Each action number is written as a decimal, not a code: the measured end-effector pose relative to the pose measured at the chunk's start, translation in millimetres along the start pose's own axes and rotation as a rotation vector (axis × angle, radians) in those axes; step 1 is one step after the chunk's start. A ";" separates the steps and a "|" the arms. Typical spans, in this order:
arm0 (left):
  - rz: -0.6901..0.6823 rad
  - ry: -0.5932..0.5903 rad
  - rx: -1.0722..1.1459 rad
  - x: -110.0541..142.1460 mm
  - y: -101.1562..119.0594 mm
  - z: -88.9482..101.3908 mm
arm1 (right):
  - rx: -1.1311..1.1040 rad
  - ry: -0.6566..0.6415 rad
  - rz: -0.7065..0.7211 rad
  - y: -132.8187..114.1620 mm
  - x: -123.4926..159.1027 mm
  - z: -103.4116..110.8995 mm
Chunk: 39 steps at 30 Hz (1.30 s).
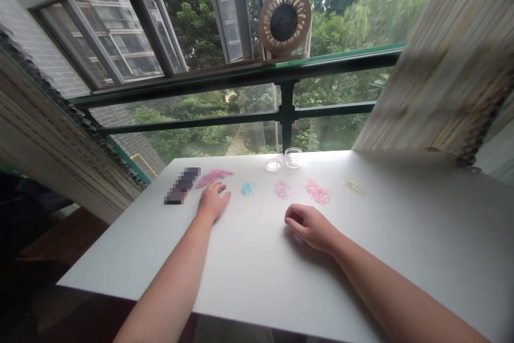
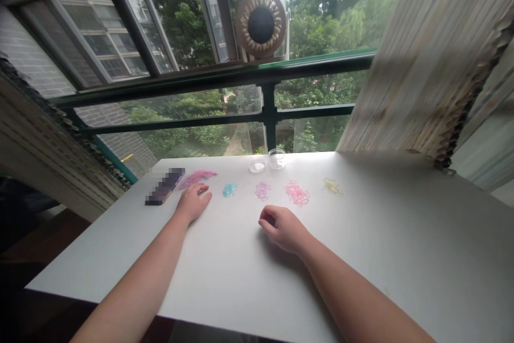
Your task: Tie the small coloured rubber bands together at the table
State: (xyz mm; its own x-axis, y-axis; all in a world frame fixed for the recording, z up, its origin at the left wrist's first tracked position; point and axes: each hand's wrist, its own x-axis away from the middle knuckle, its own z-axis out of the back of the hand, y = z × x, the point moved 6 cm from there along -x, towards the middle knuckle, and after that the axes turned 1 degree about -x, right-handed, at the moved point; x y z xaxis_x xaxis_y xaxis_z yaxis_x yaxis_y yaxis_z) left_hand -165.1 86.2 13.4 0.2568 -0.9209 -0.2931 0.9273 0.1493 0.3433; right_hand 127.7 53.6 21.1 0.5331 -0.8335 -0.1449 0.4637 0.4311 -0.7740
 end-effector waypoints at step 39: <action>-0.013 -0.108 -0.165 -45.9 24.7 -29.2 | -0.002 -0.045 -0.040 -0.7 1.3 -0.3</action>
State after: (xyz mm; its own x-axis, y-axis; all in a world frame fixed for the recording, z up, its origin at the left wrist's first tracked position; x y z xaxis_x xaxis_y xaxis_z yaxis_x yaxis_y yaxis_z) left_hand -146.0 142.7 9.2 0.2223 -0.9551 -0.1957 0.9646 0.1862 0.1868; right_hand 127.8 52.1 21.2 0.5453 -0.8339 -0.0856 0.4841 0.3967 -0.7799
